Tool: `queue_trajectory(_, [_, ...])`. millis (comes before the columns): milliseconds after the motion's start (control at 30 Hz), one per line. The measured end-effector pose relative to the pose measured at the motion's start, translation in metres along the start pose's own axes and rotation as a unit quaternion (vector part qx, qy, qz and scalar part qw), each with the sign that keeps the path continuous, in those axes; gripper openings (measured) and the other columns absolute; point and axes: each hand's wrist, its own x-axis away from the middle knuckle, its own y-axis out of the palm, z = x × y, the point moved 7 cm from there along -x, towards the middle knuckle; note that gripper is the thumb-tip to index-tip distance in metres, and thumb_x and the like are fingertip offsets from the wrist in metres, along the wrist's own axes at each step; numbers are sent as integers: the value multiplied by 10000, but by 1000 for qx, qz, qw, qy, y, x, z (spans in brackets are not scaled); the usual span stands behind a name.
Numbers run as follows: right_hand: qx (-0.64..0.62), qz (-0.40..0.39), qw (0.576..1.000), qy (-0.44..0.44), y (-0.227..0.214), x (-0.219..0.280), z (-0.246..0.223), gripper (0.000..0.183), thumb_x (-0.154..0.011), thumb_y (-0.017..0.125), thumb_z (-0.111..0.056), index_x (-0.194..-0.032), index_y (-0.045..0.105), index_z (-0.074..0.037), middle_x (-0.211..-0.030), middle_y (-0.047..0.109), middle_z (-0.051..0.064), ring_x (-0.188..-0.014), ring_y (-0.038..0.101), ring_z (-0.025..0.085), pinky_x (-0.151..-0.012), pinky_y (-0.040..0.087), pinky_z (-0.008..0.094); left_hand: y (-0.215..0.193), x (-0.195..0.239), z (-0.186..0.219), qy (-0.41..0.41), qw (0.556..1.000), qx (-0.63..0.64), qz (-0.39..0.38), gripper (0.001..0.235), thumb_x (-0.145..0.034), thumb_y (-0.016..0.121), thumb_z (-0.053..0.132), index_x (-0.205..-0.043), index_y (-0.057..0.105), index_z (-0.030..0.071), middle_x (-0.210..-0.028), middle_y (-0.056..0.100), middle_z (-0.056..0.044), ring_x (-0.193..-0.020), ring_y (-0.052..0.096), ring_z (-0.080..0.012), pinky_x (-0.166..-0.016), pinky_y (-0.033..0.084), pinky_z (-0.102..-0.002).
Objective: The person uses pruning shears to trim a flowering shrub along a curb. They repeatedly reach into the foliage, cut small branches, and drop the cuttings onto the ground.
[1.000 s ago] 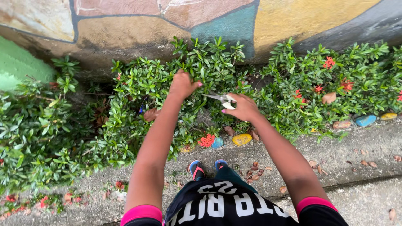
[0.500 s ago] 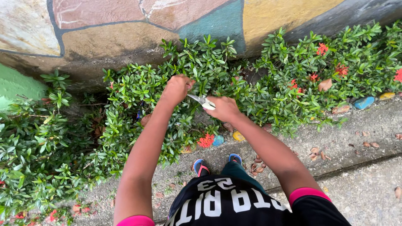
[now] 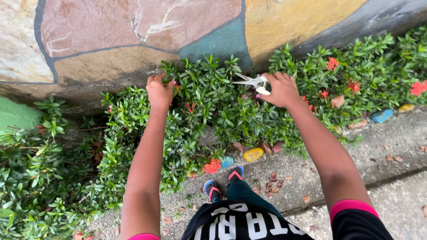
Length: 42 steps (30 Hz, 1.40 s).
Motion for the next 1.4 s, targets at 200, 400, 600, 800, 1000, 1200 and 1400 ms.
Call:
queue_trajectory(200, [60, -82, 994, -29, 3, -86, -27, 873, -734, 812, -560, -1481, 530, -208, -1423, 527, 176, -1359, 443, 358, -1109, 322, 498, 48, -29, -79, -99, 993, -67, -5, 644, -680, 982, 236, -1152, 677, -79, -1222, 583, -315, -1044, 624, -457, -916, 531, -485])
queue_trajectory(400, [52, -139, 986, -73, 29, -132, -59, 869, -777, 789, -578, -1514, 495, -224, -1491, 474, 204, -1407, 404, 397, -1168, 274, 545, 84, -32, -84, -159, 985, -60, -19, 880, -580, 1012, 533, -1104, 571, -19, -1142, 653, -212, -1077, 634, -363, -954, 544, -460])
queue_trajectory(600, [31, -147, 983, -101, 45, -155, -76, 894, -761, 801, -591, -1506, 462, -231, -1518, 408, 203, -1412, 341, 415, -1170, 198, 570, 86, -35, -26, -129, 991, 25, -28, 790, -596, 1002, 431, -1096, 542, 28, -1052, 682, -144, -876, 678, -286, -819, 587, -409])
queue_trajectory(800, [26, -154, 981, -114, 51, -159, -82, 892, -755, 803, -595, -1509, 482, -242, -1482, 474, 169, -1398, 397, 382, -1162, 261, 546, 107, -33, -4, -220, 970, 50, -93, 824, -622, 994, 350, -1146, 430, 57, -1006, 687, -162, -857, 688, -270, -773, 610, -381])
queue_trajectory(1000, [23, -159, 981, -105, 56, -152, -89, 895, -775, 784, -616, -1520, 485, -220, -1427, 532, 164, -1362, 451, 356, -1124, 327, 507, 101, -41, 26, -98, 991, -46, -81, 822, -612, 1005, 356, -1127, 449, 36, -1076, 658, -180, -975, 625, -360, -853, 528, -483])
queue_trajectory(1200, [14, -133, 987, -93, 58, -143, -80, 897, -781, 774, -616, -1523, 486, -205, -1382, 569, 178, -1316, 484, 355, -1073, 365, 478, 96, -39, 54, -77, 994, -75, 11, 743, -603, 998, 292, -1079, 494, 24, -1093, 610, -200, -992, 591, -399, -862, 482, -495])
queue_trajectory(1400, [27, -126, 988, -87, 56, -139, -65, 910, -769, 782, -626, -1514, 489, -192, -1363, 576, 170, -1270, 503, 335, -1058, 371, 485, 126, -20, 42, -129, 988, 40, 75, 520, -768, 898, 111, -1118, 520, 42, -1151, 635, -147, -992, 629, -356, -848, 527, -431])
